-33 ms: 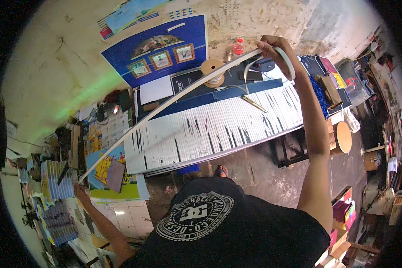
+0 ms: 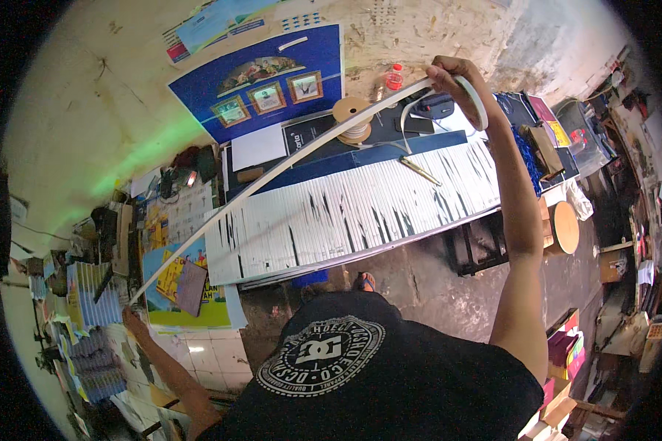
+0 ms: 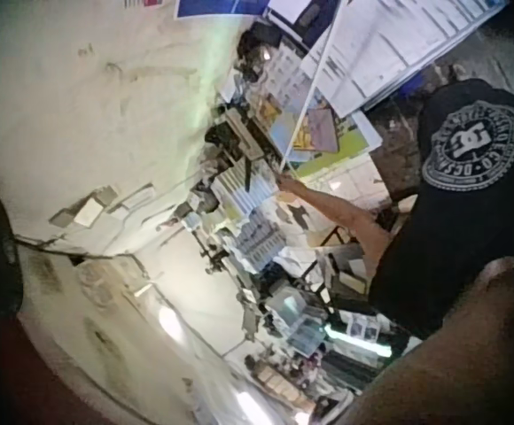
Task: The person unwinds a strip from a spool, positions it across a paper board on the table, and applies adhesive tape along the strip, pressing it down by hand.
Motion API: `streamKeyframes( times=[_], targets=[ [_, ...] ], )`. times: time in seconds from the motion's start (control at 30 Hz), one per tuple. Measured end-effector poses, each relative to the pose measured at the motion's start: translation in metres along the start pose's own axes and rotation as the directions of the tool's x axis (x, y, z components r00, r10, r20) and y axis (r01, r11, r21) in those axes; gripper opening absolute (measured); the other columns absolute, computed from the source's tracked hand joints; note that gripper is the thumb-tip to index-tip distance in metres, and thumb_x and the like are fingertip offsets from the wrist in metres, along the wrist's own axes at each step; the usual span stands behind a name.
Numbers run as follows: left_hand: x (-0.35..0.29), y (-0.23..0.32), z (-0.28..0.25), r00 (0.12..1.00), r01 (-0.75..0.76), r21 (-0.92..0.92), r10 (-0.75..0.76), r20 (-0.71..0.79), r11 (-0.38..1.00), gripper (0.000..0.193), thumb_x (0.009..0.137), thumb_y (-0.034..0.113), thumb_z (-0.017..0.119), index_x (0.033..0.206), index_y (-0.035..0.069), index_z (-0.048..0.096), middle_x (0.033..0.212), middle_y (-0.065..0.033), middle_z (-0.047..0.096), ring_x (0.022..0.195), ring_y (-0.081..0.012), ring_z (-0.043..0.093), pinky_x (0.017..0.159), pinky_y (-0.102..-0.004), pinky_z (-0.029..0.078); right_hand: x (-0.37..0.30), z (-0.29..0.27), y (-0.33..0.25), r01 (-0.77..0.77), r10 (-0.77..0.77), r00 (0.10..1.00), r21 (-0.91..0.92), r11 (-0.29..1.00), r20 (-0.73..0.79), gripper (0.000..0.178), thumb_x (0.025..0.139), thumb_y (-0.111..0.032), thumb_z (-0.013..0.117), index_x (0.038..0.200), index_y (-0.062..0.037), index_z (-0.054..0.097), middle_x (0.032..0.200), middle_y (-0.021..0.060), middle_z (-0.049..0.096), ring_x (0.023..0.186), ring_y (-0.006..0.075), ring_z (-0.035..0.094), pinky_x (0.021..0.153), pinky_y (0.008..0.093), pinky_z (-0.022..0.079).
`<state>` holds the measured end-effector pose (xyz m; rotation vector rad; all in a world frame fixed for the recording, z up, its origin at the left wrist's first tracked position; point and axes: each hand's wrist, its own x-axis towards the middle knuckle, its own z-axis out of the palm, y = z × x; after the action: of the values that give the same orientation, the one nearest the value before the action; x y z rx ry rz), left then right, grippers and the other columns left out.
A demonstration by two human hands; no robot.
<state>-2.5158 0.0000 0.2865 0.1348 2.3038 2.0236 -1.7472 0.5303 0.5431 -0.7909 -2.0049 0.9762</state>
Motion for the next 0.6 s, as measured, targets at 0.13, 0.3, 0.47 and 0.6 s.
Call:
streamKeyframes(
  times=[0.13,0.3,0.47,0.6],
  targets=[
    [0.025,-0.049,-0.09,0.998,-0.066,0.091,0.067,-0.005,0.994,0.022,0.102,0.022,0.048,0.086,0.009,0.054,0.064,0.0028,0.037,0.054,-0.0098,0.029,0.051,-0.0277,0.03,0.023,0.017,0.007,-0.1,0.1,0.995,-0.073,0.992,-0.01,0.041,0.097,-0.036,0.059,0.071,-0.0082,0.044,0.068,-0.0059,0.035,0.066,0.0056,0.036,0.061,0.0233,0.034],
    [0.021,-0.053,-0.059,0.997,0.015,-0.061,-0.019,-0.073,0.998,0.019,0.1,0.017,0.049,0.084,0.006,0.052,0.071,0.0034,0.04,0.063,-0.0075,0.035,0.056,-0.0266,0.031,0.025,0.027,0.006,-0.213,0.194,0.974,-0.169,0.962,-0.121,0.036,0.096,-0.035,0.058,0.073,-0.0094,0.047,0.067,-0.0072,0.036,0.064,0.0056,0.038,0.057,0.0244,0.034],
    [-0.02,0.019,0.022,0.93,-0.102,0.084,0.065,0.363,0.991,0.033,0.1,0.029,0.054,0.075,0.01,0.046,0.069,0.0017,0.034,0.062,-0.0092,0.028,0.057,-0.0287,0.026,-0.018,-0.046,0.024,-0.206,0.118,0.949,-0.293,0.934,-0.291,0.036,0.095,-0.033,0.061,0.073,-0.0075,0.049,0.067,-0.0048,0.038,0.065,0.0075,0.039,0.058,0.0265,0.035],
    [-0.043,0.033,0.069,0.861,-0.137,-0.056,0.147,0.487,0.989,0.023,0.097,0.025,0.058,0.091,0.003,0.06,0.073,0.0024,0.043,0.066,-0.0065,0.039,0.06,-0.0245,0.033,-0.07,-0.137,0.087,-0.257,0.123,0.941,-0.431,0.865,-0.314,0.035,0.093,-0.031,0.063,0.073,-0.006,0.05,0.067,-0.0028,0.04,0.065,0.0091,0.04,0.059,0.0282,0.036]
  ],
)
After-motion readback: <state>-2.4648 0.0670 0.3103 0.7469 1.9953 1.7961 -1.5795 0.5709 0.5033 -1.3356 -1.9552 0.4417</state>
